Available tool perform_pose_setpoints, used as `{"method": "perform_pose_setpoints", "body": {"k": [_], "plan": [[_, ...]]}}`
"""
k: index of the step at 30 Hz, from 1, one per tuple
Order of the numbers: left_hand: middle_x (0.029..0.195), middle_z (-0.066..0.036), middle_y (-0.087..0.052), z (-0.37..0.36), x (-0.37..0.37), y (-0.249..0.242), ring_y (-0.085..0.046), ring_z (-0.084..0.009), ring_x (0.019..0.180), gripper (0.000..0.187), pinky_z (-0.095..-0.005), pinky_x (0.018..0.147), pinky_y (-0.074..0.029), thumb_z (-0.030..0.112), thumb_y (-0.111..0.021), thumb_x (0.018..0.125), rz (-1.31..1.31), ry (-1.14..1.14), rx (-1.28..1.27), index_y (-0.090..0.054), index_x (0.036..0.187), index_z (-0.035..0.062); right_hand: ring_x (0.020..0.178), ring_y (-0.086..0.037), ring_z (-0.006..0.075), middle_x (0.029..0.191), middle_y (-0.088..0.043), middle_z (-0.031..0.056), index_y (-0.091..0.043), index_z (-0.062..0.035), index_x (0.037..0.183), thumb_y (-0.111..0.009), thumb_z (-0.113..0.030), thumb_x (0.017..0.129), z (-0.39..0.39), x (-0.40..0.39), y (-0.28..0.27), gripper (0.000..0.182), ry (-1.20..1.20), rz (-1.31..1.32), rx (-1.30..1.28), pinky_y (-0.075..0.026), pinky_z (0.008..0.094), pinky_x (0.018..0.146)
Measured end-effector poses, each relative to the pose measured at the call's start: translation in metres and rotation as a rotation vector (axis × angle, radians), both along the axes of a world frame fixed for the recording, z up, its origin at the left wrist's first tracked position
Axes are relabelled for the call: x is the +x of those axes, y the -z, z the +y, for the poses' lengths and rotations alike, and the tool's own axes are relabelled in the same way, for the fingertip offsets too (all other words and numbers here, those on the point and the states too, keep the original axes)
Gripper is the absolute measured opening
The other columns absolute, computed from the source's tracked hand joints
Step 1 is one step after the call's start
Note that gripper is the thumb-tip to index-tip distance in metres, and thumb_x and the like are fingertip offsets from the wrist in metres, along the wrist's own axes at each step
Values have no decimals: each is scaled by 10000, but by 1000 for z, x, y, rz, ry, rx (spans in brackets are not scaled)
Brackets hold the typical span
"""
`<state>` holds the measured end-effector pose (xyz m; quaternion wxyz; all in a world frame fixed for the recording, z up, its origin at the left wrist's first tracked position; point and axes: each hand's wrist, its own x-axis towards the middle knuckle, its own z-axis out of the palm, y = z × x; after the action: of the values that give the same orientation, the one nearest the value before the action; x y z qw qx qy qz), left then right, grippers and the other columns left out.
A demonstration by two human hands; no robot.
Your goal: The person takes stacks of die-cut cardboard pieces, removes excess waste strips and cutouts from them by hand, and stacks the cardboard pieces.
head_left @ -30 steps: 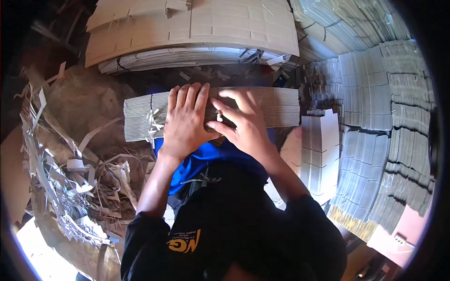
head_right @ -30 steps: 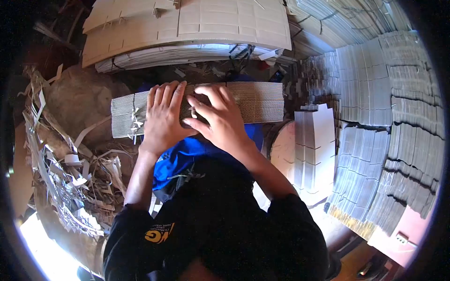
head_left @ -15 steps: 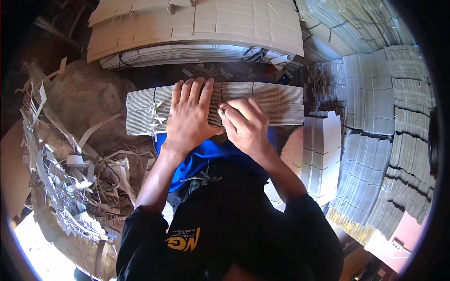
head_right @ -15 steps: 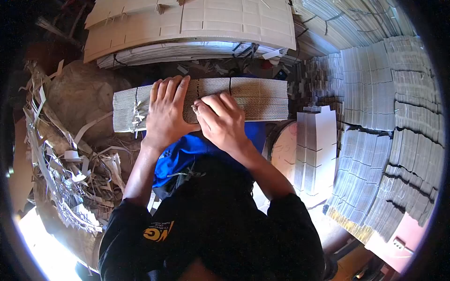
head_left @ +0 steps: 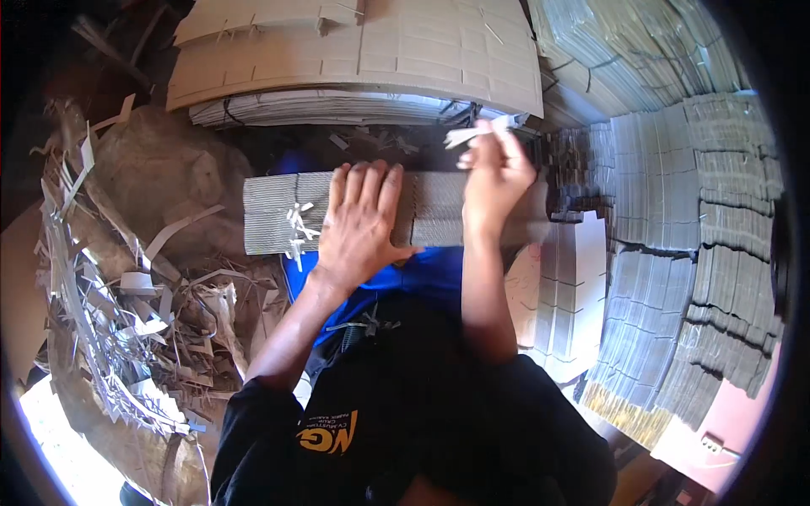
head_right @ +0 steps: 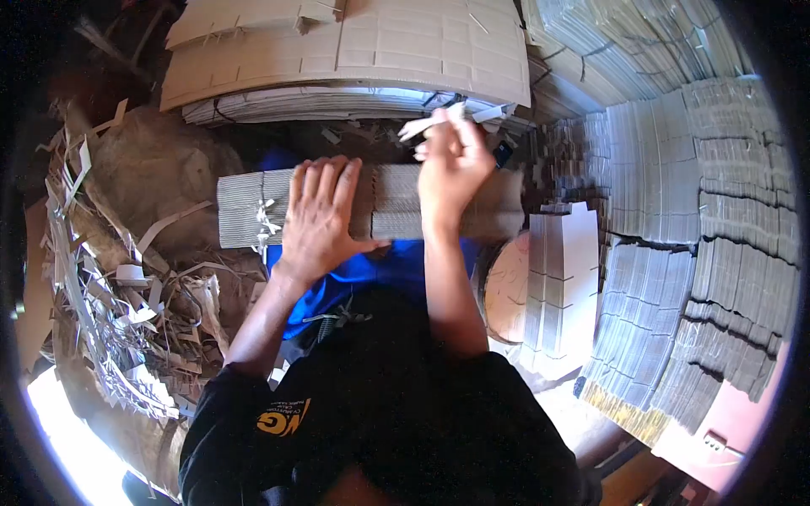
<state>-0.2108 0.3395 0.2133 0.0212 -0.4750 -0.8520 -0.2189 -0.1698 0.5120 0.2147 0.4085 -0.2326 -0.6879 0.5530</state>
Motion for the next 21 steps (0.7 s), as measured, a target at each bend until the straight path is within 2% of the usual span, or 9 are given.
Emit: {"method": "perform_pose_setpoints", "body": {"k": [2,4,6,7,8,12,14,16,21], "plan": [[1349,-164,-476,-2,-2,3,-428,-339,1287,1072,-509,1156,-260,570,-831,577,-3,11,-14,-445,1396,-4,624,-563,41,799,-696,41,-714,6,974,-682,-139,921,-21,-29,-31,158,156,178,-186,-449,192,576],[1345,-162,-479,0,-5,20,-425,-335,1288,1082,-509,1156,-260,591,-828,577,-35,4,36,-445,1393,-8,621,-583,79,796,-698,42,-710,-9,1012,-681,-138,908,-61,-40,-63,168,-63,178,-236,-471,224,579],[1343,-162,-480,3,-7,21,-423,-334,1289,1086,-508,1155,-260,601,-826,578,-53,32,40,-445,1391,-10,653,-617,206,751,-623,92,-445,-6,1320,-662,-94,847,-225,-32,-85,528,-799,123,207,-510,335,729],[1341,-162,-483,6,-11,15,-429,-335,1282,1085,-508,1151,-259,612,-816,575,-27,39,37,-451,1384,-12,670,-634,270,729,-585,117,-313,-5,1474,-652,-72,817,-218,-37,-104,743,-1161,90,448,-529,390,805],[1339,-163,-487,9,-16,9,-435,-337,1275,1084,-508,1147,-259,624,-806,572,1,40,37,-458,1377,-13,762,-642,276,836,-610,147,-366,4,1444,-634,-61,834,-245,-37,-111,670,-1377,34,572,-503,444,812],[1323,-162,-496,7,-16,4,-446,-341,1259,1053,-502,1137,-266,617,-783,587,25,22,52,-465,1375,-5,922,-628,302,996,-602,181,-402,26,1413,-706,-183,824,-247,-40,-106,695,-788,259,779,-481,462,863],[1316,-161,-499,-1,-20,10,-448,-341,1254,1039,-500,1135,-270,608,-777,595,11,-24,74,-466,1377,0,1032,-590,320,1108,-569,186,-512,10,1292,-756,-356,780,-200,-51,-76,675,-766,85,915,-484,448,859],[1321,-160,-495,-4,-22,21,-448,-338,1256,1020,-491,1135,-273,580,-766,606,194,-80,41,-454,1396,16,1050,-586,306,1119,-581,172,-590,-40,1165,-763,-494,730,-154,-49,-49,652,-610,-451,1376,-485,444,863],[1359,-152,-475,5,-22,48,-424,-330,1290,1049,-477,1147,-261,543,-753,582,363,-79,-77,-411,1452,67,760,-629,240,812,-666,135,-688,-56,765,-668,-174,760,-132,-56,44,120,-681,-539,1634,-517,379,687]]}}
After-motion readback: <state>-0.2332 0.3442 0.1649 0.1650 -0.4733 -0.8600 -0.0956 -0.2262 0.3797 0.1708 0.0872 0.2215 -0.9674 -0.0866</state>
